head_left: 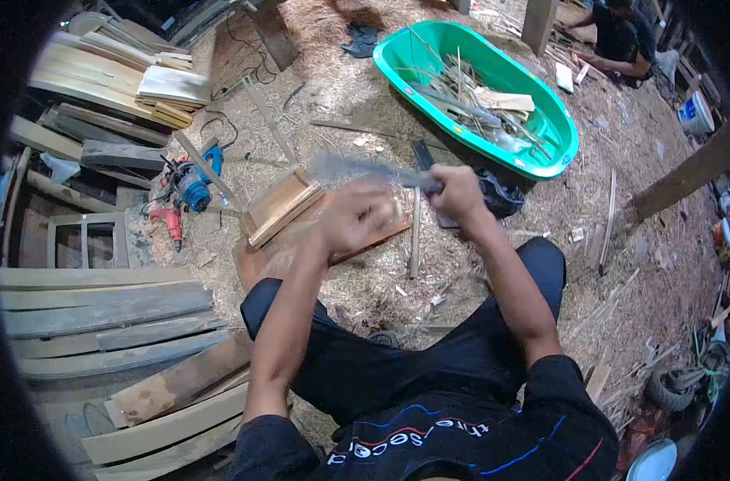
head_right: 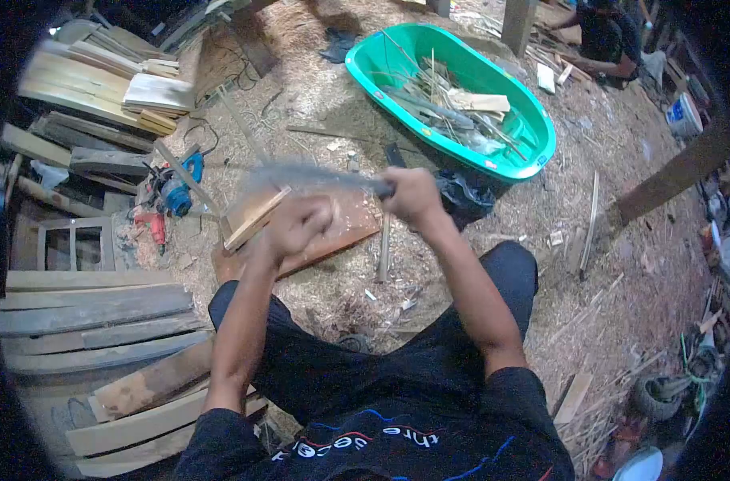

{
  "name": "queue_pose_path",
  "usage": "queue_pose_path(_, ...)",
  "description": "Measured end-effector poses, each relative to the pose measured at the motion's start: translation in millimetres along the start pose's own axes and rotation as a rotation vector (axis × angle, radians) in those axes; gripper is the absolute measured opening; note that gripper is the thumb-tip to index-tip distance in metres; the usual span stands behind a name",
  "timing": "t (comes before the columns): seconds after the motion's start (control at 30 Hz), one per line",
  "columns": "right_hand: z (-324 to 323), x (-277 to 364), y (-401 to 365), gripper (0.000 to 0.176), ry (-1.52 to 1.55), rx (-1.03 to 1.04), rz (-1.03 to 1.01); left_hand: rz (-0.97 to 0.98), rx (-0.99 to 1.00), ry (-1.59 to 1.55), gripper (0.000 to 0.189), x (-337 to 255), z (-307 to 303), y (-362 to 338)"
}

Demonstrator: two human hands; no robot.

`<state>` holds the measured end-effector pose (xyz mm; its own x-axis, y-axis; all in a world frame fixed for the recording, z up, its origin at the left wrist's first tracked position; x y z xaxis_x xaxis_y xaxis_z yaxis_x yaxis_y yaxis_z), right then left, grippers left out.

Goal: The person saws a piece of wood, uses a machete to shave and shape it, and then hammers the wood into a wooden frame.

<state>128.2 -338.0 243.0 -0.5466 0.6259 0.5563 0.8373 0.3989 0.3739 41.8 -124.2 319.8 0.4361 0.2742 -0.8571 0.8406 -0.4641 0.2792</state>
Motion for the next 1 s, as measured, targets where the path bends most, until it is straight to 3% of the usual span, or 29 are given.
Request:
queue_pose_path(0.03, 13, -40, 11, 0.025, -0.195, 0.092, 0.239, 0.171, 0.028, -0.103, 0.037, -28, 9, -3)
queue_pose_path(0.07, 10, -71, 15, 0.028, -0.355, 0.171, 0.373, 0.158, 0.027, -0.089, 0.040, -31, 15, 1)
queue_pose_path(0.13, 24, -120, -2, 0.034, -0.235, 0.001, 0.427, 0.111, -0.056, -0.101, 0.043, -21, 3, 3)
queue_pose_path(0.23, 10, -67, 3, 0.034, 0.062, 0.030, 0.558, -0.100, -0.196, -0.285, 0.045, 14, -14, -3)
queue_pose_path(0.3, 9, -33, 9, 0.032, 0.216, -0.085, 0.462, -0.263, -0.283, -0.451, 0.047, 11, -20, -1)
queue_pose_path(0.33, 6, -19, 15, 0.032, 0.248, -0.088, 0.378, -0.212, -0.281, -0.515, 0.052, 12, -19, 3)
queue_pose_path(0.43, -7, 17, 17, 0.032, 0.307, -0.104, 0.191, -0.182, -0.268, -0.318, 0.056, 4, -17, 8)
queue_pose_path(0.47, -11, 27, 15, 0.032, 0.320, -0.107, 0.136, -0.160, -0.313, -0.407, 0.045, 16, -14, 7)
queue_pose_path(0.57, -15, 42, 8, 0.032, 0.307, -0.054, 0.168, -0.127, -0.426, -0.358, 0.033, 23, -5, 8)
queue_pose_path(0.6, -17, 49, 8, 0.034, 0.307, -0.065, 0.169, -0.205, -0.458, -0.420, 0.025, 26, -5, 8)
queue_pose_path(0.73, 3, 33, 9, 0.035, 0.275, -0.038, 0.304, -0.161, -0.597, -0.157, 0.023, 33, -1, 8)
queue_pose_path(0.8, 40, -7, 4, 0.036, 0.150, -0.039, 0.351, -0.082, -0.674, -0.098, 0.022, 32, 0, 9)
queue_pose_path(0.9, 76, -56, -16, 0.040, -0.123, 0.134, 0.555, -0.250, -0.651, -0.081, 0.019, 55, -2, 4)
queue_pose_path(0.93, 85, -70, -25, 0.044, -0.194, 0.186, 0.594, -0.201, -0.642, -0.101, 0.020, 74, -1, 1)
queue_pose_path(1.0, 102, -93, -40, 0.050, -0.291, 0.258, 0.637, -0.328, -0.633, -0.322, 0.020, 103, 4, 0)
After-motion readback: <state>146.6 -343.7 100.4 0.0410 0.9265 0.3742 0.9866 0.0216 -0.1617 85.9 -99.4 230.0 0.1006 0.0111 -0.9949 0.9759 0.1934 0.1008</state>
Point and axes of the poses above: each hand's wrist, its own y-axis towards the middle knuckle, its own z-axis out of the palm, x = y × z, the point moved 2 cm from there along y, towards the middle knuckle, and after that the axes turned 9 degrees about -y, right-handed, at the moved point
